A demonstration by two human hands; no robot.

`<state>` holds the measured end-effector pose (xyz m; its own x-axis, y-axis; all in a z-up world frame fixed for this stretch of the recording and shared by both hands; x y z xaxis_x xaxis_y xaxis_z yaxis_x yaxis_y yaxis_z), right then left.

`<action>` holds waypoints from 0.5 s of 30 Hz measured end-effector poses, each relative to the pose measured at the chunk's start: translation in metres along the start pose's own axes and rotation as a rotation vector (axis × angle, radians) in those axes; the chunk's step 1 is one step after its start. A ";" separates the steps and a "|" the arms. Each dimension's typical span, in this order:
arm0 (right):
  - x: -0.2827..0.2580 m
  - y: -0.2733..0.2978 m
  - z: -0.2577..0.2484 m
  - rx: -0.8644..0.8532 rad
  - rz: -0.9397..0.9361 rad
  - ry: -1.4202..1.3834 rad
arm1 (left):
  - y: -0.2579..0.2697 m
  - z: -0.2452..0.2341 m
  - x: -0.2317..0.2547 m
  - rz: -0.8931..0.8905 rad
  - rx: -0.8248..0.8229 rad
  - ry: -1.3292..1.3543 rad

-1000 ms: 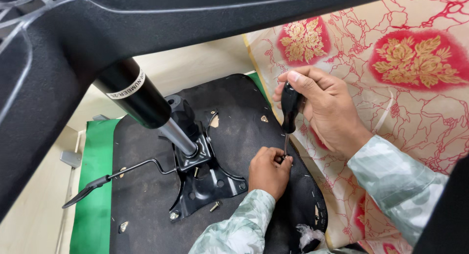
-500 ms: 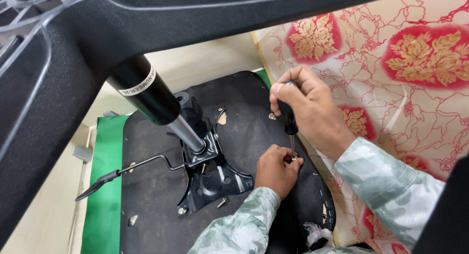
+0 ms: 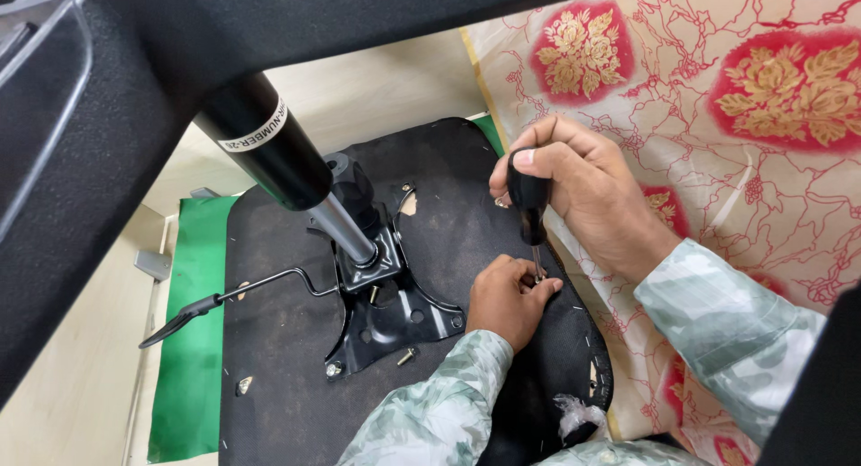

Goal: The person uses a screwdriver to tighten screws into the metal base of an office chair. They hold the chair base steady with one hand while turning the screwdriver with the other to secure the components.

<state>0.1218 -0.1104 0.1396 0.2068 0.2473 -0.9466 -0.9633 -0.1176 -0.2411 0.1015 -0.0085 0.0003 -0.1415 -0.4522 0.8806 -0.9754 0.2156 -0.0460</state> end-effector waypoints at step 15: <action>-0.016 -0.009 0.007 0.045 -0.111 0.245 | 0.001 -0.001 0.004 0.023 0.010 0.027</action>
Point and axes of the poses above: each hand's wrist, its own y-axis away from the middle knuckle, its own z-axis out of the palm, x = y × z, the point moved 10 cm from there along -y, towards the middle knuckle, and after that the axes turned 8 degrees about y, right-handed, at the moved point
